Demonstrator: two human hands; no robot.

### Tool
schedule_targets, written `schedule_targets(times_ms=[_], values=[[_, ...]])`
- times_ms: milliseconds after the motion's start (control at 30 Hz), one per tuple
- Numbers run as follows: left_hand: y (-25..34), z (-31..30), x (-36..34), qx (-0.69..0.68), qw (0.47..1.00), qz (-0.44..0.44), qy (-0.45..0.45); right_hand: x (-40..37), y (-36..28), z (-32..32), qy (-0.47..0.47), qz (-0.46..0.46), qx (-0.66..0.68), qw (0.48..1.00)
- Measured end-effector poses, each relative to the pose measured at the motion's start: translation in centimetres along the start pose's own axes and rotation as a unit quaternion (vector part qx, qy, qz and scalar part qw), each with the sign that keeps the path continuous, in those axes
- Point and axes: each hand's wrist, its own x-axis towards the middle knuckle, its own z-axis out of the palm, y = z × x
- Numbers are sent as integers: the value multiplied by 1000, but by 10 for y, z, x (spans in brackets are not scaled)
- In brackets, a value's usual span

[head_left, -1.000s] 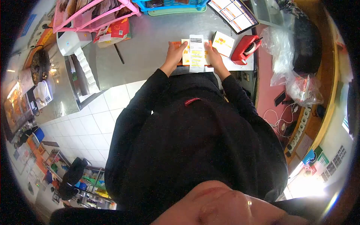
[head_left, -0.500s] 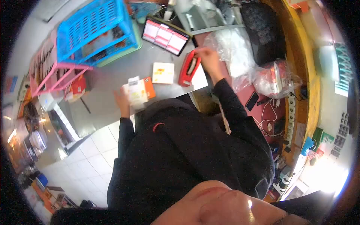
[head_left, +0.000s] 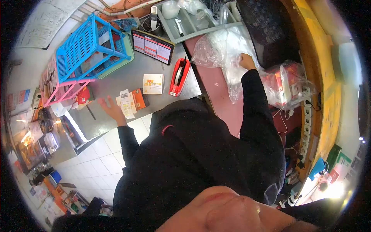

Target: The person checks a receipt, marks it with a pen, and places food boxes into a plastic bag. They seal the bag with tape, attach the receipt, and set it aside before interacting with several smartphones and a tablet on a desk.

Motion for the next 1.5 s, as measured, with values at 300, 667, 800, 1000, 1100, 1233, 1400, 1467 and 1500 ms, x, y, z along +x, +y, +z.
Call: schedule_targets(times_ms=[300, 667, 800, 1000, 1100, 1233, 1400, 1467, 1500], values=[[-4, 21, -37, -53, 997, -50, 11, -5, 22, -7, 231, -1, 93, 968], [175, 218, -119, -360, 698, -16, -620, -63, -202, -230, -25, 4, 853, 521], [245, 201, -127, -528, 468, -160, -690, -50, -198, -217, -245, -104, 909, 321], [231, 155, -81, -590, 285, -301, -693, -67, -152, -214, -89, 12, 870, 484], [247, 120, -84, -401, 570, -268, -666, -66, -148, -217, -73, -5, 876, 477], [209, 122, -94, -457, 550, -283, -640, -61, -152, -210, -49, 3, 846, 532], [215, 124, -106, -500, 462, -340, -649, -60, -164, -188, -18, 8, 801, 598], [212, 128, -114, -526, 518, -324, -591, -66, -177, -183, 118, 107, 704, 692], [224, 125, -116, -526, 518, -326, -591, -62, -169, -175, 175, 103, 643, 738]])
